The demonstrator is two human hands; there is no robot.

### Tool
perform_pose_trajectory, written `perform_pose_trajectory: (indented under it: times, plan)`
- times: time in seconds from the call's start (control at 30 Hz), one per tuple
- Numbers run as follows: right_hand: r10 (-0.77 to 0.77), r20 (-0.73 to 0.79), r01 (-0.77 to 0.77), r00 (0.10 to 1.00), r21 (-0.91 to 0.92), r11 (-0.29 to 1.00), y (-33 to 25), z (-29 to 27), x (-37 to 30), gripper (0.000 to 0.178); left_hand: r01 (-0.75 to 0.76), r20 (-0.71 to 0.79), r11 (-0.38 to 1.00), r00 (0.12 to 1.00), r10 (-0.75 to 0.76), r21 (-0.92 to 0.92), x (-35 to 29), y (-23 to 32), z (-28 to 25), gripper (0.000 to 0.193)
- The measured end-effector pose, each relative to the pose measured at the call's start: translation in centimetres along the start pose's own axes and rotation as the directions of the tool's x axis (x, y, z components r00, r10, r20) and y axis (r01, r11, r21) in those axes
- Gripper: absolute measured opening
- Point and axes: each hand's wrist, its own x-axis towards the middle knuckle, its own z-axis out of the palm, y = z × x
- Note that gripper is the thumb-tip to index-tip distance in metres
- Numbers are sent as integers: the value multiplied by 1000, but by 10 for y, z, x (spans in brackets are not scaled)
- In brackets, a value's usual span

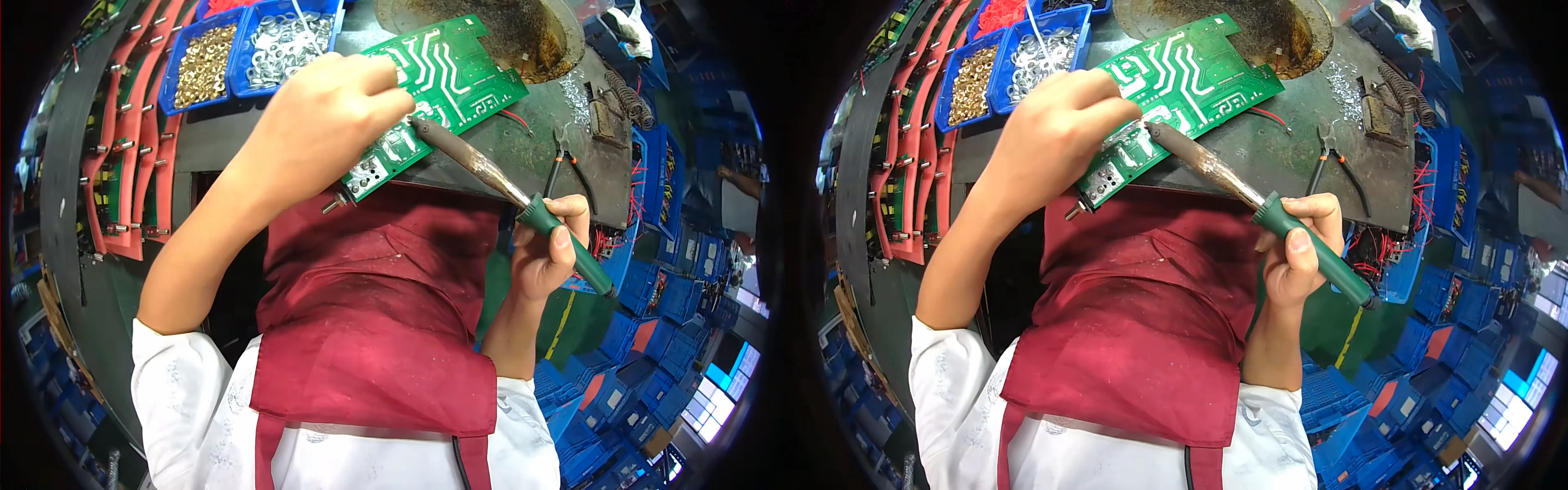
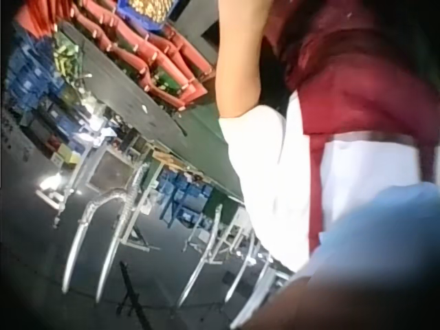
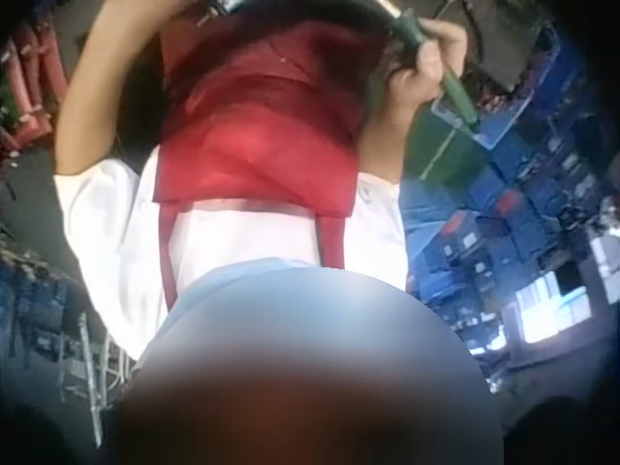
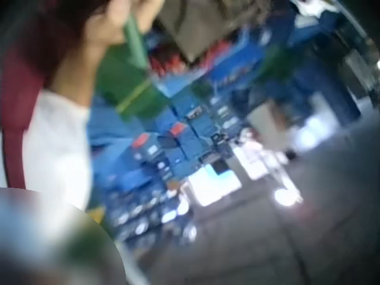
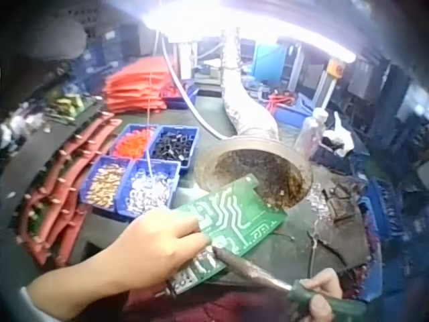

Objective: Assembling electronic components by soldering circuit boards and mounting cooling fans onto a chassis unit.

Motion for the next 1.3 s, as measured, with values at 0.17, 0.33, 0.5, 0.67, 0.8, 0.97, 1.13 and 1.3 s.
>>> perform_pose_trajectory:
  times: [0.17, 0.33, 0.5, 0.67, 0.8, 0.97, 1.13, 1.3]
  plan:
    - [17, 39, -19, 999, 72, 997, 5, -6, 13, 38, 179, -231, 984, 957, -176, -11, -16, -10, -18, 17]
    - [18, 137, -40, 990, 162, 986, 12, -19, 32, 35, 310, -245, 949, 926, -287, 63, -44, -21, -45, 16]
    - [59, 177, -88, 983, 158, 984, 20, -25, 50, 32, 411, -243, 908, 891, -382, 79, -75, -27, -55, 13]
    - [110, 202, -150, 973, 197, 969, 21, -30, 66, 31, 464, -213, 882, 873, -438, 88, -92, -28, -57, 13]
    - [149, 219, -192, 964, 193, 962, 17, -30, 74, 31, 468, -186, 877, 876, -446, 103, -94, -25, -54, 13]
    - [183, 208, -223, 961, 189, 956, 11, -25, 77, 32, 487, -167, 873, 862, -479, 14, -87, -22, -50, 13]
    - [173, 205, -215, 963, 202, 956, 13, -23, 80, 31, 460, -162, 888, 875, -456, -11, -82, -27, -47, 13]
    - [92, 128, -128, 988, 312, 942, 13, -28, 67, 33, 465, -187, 885, 871, -455, 12, -72, -38, -43, 16]
